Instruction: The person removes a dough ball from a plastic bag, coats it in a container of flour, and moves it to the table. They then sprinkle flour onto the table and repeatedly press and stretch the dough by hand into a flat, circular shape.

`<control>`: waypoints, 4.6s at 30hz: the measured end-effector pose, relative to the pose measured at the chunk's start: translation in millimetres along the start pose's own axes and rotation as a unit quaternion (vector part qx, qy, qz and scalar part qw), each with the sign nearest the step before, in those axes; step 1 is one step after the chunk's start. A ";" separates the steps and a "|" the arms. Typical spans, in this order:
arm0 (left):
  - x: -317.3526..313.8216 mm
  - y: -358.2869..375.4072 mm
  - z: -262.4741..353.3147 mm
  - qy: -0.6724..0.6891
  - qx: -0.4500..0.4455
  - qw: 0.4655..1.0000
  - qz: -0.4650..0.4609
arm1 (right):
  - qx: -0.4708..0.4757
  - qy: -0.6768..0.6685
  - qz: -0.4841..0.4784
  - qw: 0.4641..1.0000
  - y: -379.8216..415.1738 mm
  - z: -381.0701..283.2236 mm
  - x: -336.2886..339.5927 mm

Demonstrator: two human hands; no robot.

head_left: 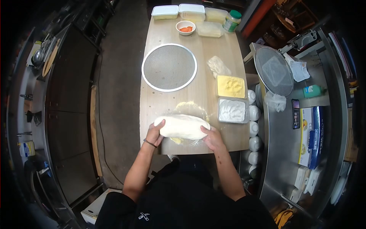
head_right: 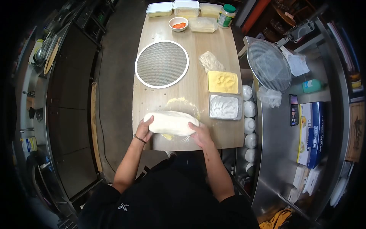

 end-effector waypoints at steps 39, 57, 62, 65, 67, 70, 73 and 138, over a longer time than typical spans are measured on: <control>-44.1 -26.6 -69.9 -0.740 -0.396 0.543 0.030 | 0.444 0.772 -0.172 0.420 -59.8 14.6 -37.8; -47.6 -42.3 -19.7 -0.727 -0.392 0.527 -0.199 | 0.385 0.759 0.190 0.490 -39.8 57.3 -62.9; -31.4 -22.6 -53.3 -0.743 -0.415 0.525 -0.006 | 0.420 0.754 -0.140 0.485 -56.6 17.8 -52.1; -32.2 -51.8 -19.6 -0.760 -0.430 0.458 -0.168 | 0.377 0.760 0.085 0.523 -54.8 55.4 -49.1; -38.4 -52.1 -6.5 -0.799 -0.302 0.464 -0.234 | 0.352 0.721 0.254 0.540 -48.3 64.1 -56.5; -24.3 -29.8 -31.1 -0.664 -0.453 0.594 0.027 | 0.438 0.755 0.024 0.487 -44.5 43.7 -75.4; -24.5 -21.6 -57.0 -0.726 -0.385 0.567 0.048 | 0.405 0.781 -0.112 0.463 -54.2 15.2 -53.2; -18.1 -35.1 -51.4 -0.740 -0.357 0.569 0.021 | 0.410 0.780 -0.047 0.471 -57.0 47.7 -62.1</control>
Point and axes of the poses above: each hand's wrist, its own y-axis away from the middle knuckle, its own x-axis out of the back of the hand, z = x × y, the point moved 4 cm from there along -y, towards the middle knuckle, and after that the axes turned 9 degrees about z, right-handed, at the moved point
